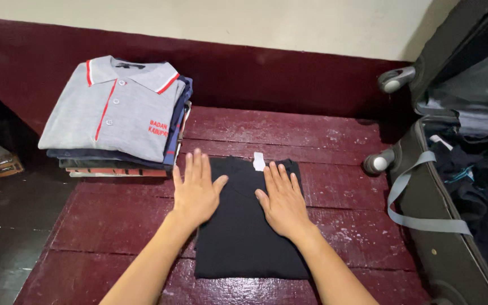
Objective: The person takes shirts from a suitcase and folds them on a wooden bench, then places them into a stack.
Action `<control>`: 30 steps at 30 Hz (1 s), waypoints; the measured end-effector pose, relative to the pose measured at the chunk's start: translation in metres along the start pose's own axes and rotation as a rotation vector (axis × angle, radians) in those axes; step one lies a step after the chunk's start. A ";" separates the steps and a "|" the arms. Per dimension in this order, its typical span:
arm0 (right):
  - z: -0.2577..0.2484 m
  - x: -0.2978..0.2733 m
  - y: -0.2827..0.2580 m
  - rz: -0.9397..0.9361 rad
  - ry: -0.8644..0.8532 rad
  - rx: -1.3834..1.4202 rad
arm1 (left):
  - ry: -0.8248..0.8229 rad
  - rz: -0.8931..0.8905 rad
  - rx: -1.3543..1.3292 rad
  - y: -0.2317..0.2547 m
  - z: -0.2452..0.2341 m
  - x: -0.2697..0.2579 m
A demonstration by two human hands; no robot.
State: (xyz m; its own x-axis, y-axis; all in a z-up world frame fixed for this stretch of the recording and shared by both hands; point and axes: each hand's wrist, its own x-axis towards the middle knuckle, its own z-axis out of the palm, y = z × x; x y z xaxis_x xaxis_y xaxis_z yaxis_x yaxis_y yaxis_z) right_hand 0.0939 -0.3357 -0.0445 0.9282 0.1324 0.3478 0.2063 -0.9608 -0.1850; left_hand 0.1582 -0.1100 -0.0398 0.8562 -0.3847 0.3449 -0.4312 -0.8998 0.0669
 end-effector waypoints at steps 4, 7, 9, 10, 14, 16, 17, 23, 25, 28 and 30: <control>0.004 -0.008 0.004 -0.011 -0.016 0.005 | -0.123 0.114 -0.214 0.050 -0.013 -0.018; 0.007 0.001 0.008 -0.076 0.025 -0.068 | -0.152 0.246 -0.305 0.060 -0.017 -0.033; 0.008 -0.001 0.005 -0.010 0.001 -0.042 | -0.148 0.278 -0.258 0.056 -0.010 -0.034; 0.006 -0.002 0.004 -0.010 -0.003 -0.044 | -0.105 0.237 -0.239 0.046 -0.006 -0.028; -0.017 -0.003 -0.012 -0.003 -0.039 -0.034 | -0.143 0.073 -0.184 0.009 0.005 -0.007; -0.035 -0.016 -0.027 -0.006 -0.071 -0.064 | -0.106 0.087 -0.182 0.007 0.004 -0.007; -0.040 -0.029 -0.038 -0.003 -0.183 -0.119 | -0.072 0.099 -0.182 0.008 0.001 -0.005; -0.037 -0.068 -0.058 -0.056 -0.072 -0.055 | -0.068 0.209 -0.079 0.054 -0.031 0.004; -0.034 -0.070 -0.057 -0.062 -0.033 -0.013 | -0.234 0.587 -0.258 0.071 -0.034 0.012; -0.034 -0.072 -0.055 0.040 -0.382 -0.009 | -0.400 0.697 -0.366 0.095 -0.023 0.030; -0.030 -0.073 -0.056 -0.054 -0.039 0.036 | -0.414 0.675 -0.325 0.099 -0.013 0.049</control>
State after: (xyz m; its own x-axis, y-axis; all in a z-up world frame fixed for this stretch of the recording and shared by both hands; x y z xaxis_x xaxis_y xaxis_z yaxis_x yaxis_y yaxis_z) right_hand 0.0057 -0.2991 -0.0316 0.9264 0.1941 0.3226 0.2671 -0.9427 -0.1999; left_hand 0.1536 -0.2155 -0.0045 0.3940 -0.9181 0.0420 -0.8923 -0.3712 0.2571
